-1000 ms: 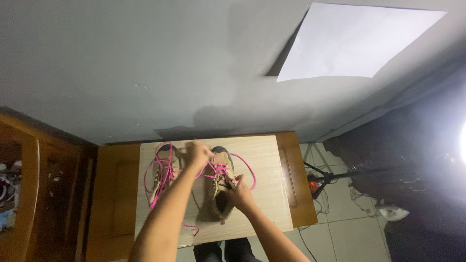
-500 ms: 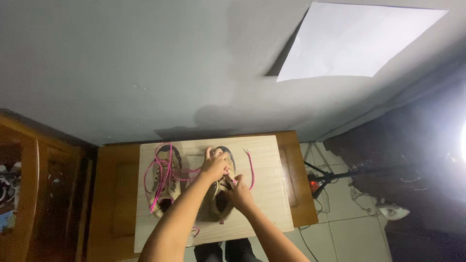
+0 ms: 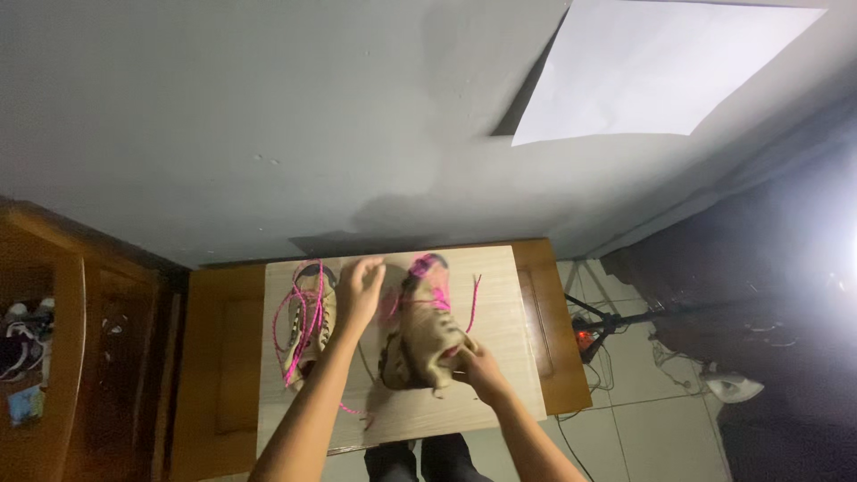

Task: The person removes the existing pink shoelaces from a pair of beige sneakers and then re-laces both shoes using the same pink laces. The shoes are placed on a light-colored wooden table during the process.

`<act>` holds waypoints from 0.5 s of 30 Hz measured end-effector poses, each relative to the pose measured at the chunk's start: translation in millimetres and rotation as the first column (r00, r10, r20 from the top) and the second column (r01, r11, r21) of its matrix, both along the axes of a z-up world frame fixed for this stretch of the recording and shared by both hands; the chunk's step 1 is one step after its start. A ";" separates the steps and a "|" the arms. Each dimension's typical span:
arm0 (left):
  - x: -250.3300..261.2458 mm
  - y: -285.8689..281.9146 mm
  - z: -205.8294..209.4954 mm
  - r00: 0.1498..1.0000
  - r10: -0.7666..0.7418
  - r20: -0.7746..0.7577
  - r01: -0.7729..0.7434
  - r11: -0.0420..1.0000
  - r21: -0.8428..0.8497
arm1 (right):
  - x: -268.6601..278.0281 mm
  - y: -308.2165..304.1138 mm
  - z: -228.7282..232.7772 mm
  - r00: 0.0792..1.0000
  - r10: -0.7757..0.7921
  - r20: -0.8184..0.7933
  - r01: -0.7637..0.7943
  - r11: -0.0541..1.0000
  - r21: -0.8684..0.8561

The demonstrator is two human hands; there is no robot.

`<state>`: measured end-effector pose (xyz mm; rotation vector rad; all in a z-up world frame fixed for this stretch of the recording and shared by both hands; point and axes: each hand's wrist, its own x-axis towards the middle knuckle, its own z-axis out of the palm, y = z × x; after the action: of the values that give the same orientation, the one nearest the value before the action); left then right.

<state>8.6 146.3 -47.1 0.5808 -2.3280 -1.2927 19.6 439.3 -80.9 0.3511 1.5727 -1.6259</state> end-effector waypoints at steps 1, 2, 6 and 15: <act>11.8 5.8 3.0 0.997 -0.044 0.059 0.028 0.970 0.240 | -1.2 10.9 1.7 0.998 -0.015 0.065 0.020 0.997 -0.073; 24.9 12.5 7.9 0.990 -0.096 0.107 0.036 0.884 0.467 | -1.3 19.0 3.4 0.989 -0.032 0.146 0.055 0.987 -0.154; 77.1 56.5 48.9 0.843 -0.501 0.195 0.160 0.580 0.798 | -5.0 8.4 8.0 0.966 -0.052 0.251 0.167 0.870 -0.463; 106.9 174.1 153.4 0.993 -0.119 -0.021 0.120 0.991 0.061 | 14.4 -24.5 35.8 0.958 -0.241 0.156 0.255 0.464 -0.849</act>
<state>115.5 320.4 106.3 0.4525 -2.3467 -1.4226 34.0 414.9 -45.0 0.0233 0.4974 -2.4099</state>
